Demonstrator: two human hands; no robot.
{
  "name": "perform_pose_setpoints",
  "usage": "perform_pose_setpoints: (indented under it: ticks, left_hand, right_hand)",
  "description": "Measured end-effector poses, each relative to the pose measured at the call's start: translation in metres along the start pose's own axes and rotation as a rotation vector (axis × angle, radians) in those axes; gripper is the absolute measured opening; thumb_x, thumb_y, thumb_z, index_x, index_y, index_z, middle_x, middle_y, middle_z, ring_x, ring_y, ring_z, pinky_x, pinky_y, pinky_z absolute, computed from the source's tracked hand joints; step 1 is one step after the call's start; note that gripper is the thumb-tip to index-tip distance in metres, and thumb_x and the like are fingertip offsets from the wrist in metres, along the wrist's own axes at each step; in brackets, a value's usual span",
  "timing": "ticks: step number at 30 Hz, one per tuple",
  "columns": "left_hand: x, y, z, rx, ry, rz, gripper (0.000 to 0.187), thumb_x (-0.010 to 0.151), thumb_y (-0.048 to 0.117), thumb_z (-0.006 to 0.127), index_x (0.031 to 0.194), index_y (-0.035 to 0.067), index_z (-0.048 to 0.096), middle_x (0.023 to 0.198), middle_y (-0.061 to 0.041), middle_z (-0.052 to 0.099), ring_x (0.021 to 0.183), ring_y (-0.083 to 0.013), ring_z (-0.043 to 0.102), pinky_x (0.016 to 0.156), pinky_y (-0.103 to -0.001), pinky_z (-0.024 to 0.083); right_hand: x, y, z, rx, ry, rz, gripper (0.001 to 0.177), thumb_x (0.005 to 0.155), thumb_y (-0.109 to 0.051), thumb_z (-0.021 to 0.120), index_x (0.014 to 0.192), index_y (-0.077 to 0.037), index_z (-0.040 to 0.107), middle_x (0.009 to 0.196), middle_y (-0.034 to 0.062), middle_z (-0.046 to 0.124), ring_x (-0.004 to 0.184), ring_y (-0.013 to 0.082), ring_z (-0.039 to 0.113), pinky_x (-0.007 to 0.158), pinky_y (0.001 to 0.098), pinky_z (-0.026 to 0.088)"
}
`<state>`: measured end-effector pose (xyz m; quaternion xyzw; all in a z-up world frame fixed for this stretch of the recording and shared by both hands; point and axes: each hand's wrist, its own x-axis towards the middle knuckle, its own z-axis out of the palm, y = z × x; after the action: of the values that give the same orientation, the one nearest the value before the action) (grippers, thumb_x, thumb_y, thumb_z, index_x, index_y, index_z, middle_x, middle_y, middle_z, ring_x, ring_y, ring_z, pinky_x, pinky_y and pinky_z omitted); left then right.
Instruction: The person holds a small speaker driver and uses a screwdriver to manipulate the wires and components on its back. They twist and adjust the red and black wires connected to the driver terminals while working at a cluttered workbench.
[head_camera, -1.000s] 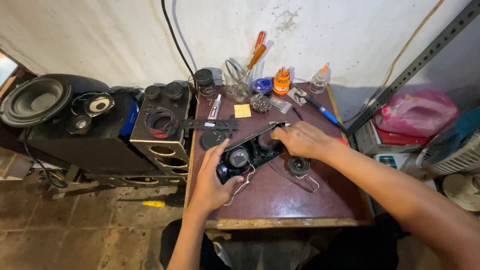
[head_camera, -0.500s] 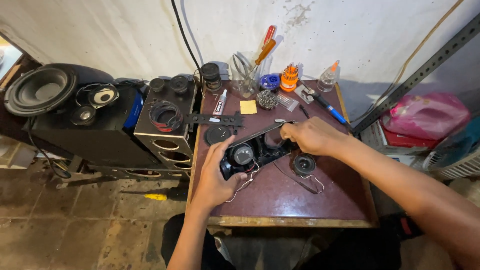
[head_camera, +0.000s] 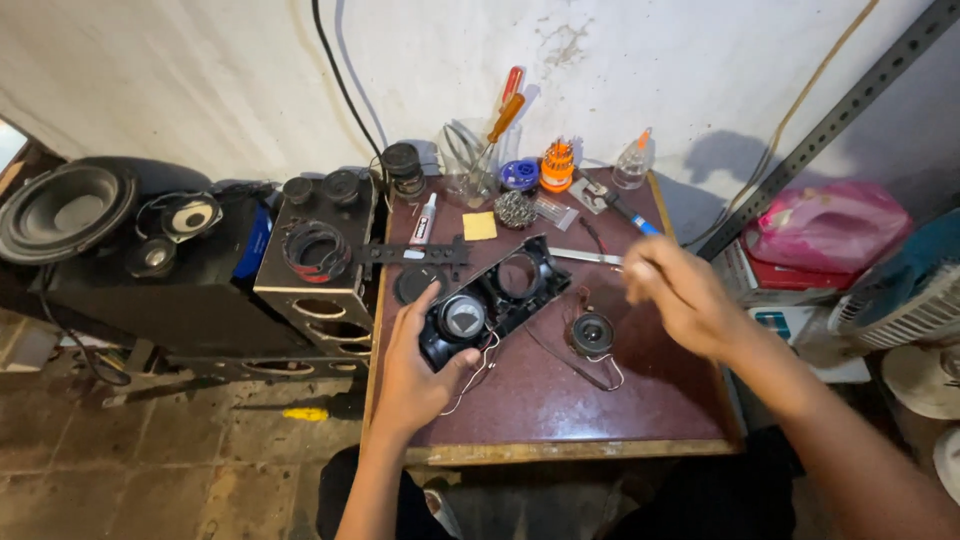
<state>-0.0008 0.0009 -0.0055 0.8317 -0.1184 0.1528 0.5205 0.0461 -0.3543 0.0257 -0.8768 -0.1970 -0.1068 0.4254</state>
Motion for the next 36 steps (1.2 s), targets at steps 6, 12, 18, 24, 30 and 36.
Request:
perform_pose_setpoints:
  ticks: [6, 12, 18, 24, 30, 36]
  left_hand:
    - [0.002, 0.003, 0.000, 0.087, -0.007, -0.036, 0.054, 0.101, 0.038, 0.049, 0.144, 0.004, 0.049, 0.138, -0.018, 0.058, 0.129, -0.0312, 0.055, 0.106, -0.041, 0.042]
    - [-0.001, -0.010, 0.003, 0.116, 0.178, -0.182, 0.035, 0.100, 0.018, 0.050, 0.131, 0.006, 0.062, 0.132, -0.014, 0.066, 0.122, -0.0293, 0.062, 0.102, -0.040, 0.048]
    - [-0.004, -0.052, 0.004, 0.179, 0.246, -0.211, 0.030, 0.100, 0.021, 0.055, 0.127, 0.013, 0.066, 0.123, -0.012, 0.071, 0.115, -0.0262, 0.066, 0.100, -0.035, 0.046]
    - [-0.005, -0.037, 0.004, 0.295, 0.329, -0.266, 0.029, 0.103, 0.020, 0.053, 0.128, 0.015, 0.067, 0.123, -0.012, 0.070, 0.112, -0.0313, 0.065, 0.093, -0.039, 0.046]
    - [-0.007, -0.040, 0.009, 0.309, 0.379, -0.160, 0.030, 0.103, 0.016, 0.054, 0.127, 0.005, 0.067, 0.123, -0.014, 0.069, 0.112, -0.0323, 0.065, 0.095, -0.041, 0.048]
    - [-0.004, -0.013, 0.004, 0.180, 0.347, -0.303, 0.041, 0.095, 0.020, 0.052, 0.132, 0.004, 0.063, 0.130, -0.016, 0.067, 0.121, -0.0324, 0.061, 0.101, -0.044, 0.044]
  right_hand:
    - [-0.088, 0.043, -0.032, -0.097, 0.167, 0.267, 0.019, 0.109, -0.016, 0.044, 0.110, -0.007, 0.060, 0.067, 0.0047, 0.065, 0.059, 0.0155, 0.060, 0.064, 0.0301, 0.050]
    - [-0.143, 0.103, -0.031, -0.229, 0.204, 0.655, 0.018, 0.108, -0.017, 0.052, 0.108, -0.007, 0.067, 0.076, 0.0069, 0.073, 0.071, 0.0211, 0.068, 0.075, 0.0363, 0.051]
    - [-0.149, 0.144, -0.029, -0.270, 0.277, 0.466, 0.014, 0.103, -0.010, 0.056, 0.107, -0.007, 0.069, 0.079, 0.0070, 0.074, 0.078, 0.0215, 0.069, 0.080, 0.0357, 0.051]
    - [-0.110, 0.091, -0.027, -0.020, 0.448, 0.529, 0.014, 0.100, -0.014, 0.062, 0.104, -0.006, 0.072, 0.075, 0.0083, 0.071, 0.064, 0.0142, 0.065, 0.066, 0.0288, 0.052]
    - [-0.107, 0.109, -0.016, -0.605, 0.250, 0.339, 0.021, 0.084, -0.004, 0.061, 0.102, -0.008, 0.071, 0.104, 0.0136, 0.067, 0.108, 0.0372, 0.064, 0.090, 0.0500, 0.052]
    - [-0.072, -0.001, 0.021, -0.158, 0.270, 0.165, 0.017, 0.088, -0.019, 0.078, 0.100, -0.008, 0.073, 0.094, 0.0063, 0.069, 0.070, 0.0158, 0.063, 0.069, 0.0282, 0.052]
